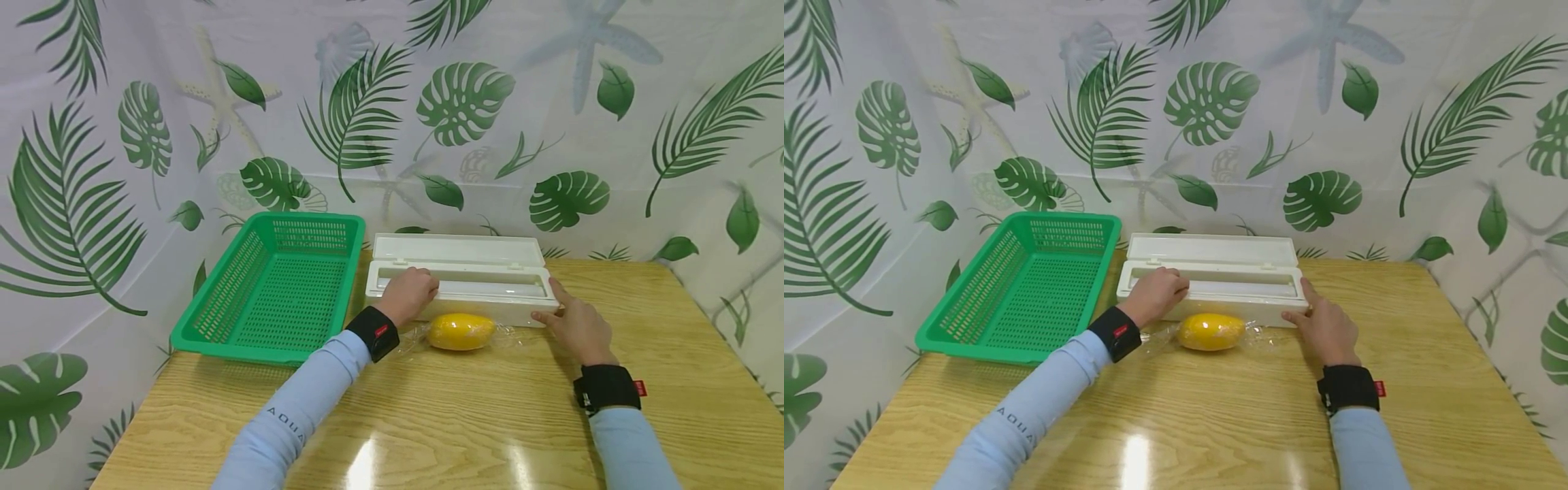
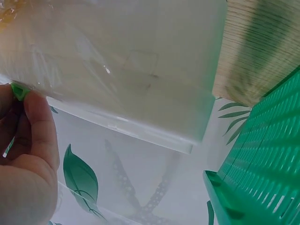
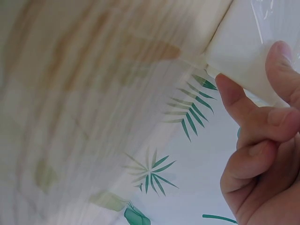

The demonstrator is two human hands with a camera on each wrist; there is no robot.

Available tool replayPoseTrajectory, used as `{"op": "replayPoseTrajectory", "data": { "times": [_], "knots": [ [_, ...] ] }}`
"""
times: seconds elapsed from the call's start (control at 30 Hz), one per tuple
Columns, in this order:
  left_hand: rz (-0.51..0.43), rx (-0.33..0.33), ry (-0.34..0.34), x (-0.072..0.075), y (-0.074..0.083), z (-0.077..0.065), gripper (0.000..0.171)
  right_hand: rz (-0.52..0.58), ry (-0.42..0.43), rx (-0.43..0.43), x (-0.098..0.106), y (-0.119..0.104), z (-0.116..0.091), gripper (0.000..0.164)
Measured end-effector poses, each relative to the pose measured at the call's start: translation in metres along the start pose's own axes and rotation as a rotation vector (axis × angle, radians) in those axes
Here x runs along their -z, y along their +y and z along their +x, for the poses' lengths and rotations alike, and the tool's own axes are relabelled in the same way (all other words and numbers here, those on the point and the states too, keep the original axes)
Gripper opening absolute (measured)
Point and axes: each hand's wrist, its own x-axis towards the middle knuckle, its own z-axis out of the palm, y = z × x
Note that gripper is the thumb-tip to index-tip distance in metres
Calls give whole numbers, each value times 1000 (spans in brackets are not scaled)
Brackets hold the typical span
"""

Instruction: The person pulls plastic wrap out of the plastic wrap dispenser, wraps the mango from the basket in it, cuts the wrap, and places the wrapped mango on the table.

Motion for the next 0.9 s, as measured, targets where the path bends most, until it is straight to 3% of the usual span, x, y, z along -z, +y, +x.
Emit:
{"op": "replayPoseTrajectory", "data": {
  "times": [0.9],
  "knots": [
    [8, 5, -11, 3, -4, -4, 17, 0, 12, 10, -1, 1, 1, 81]
  ]
}}
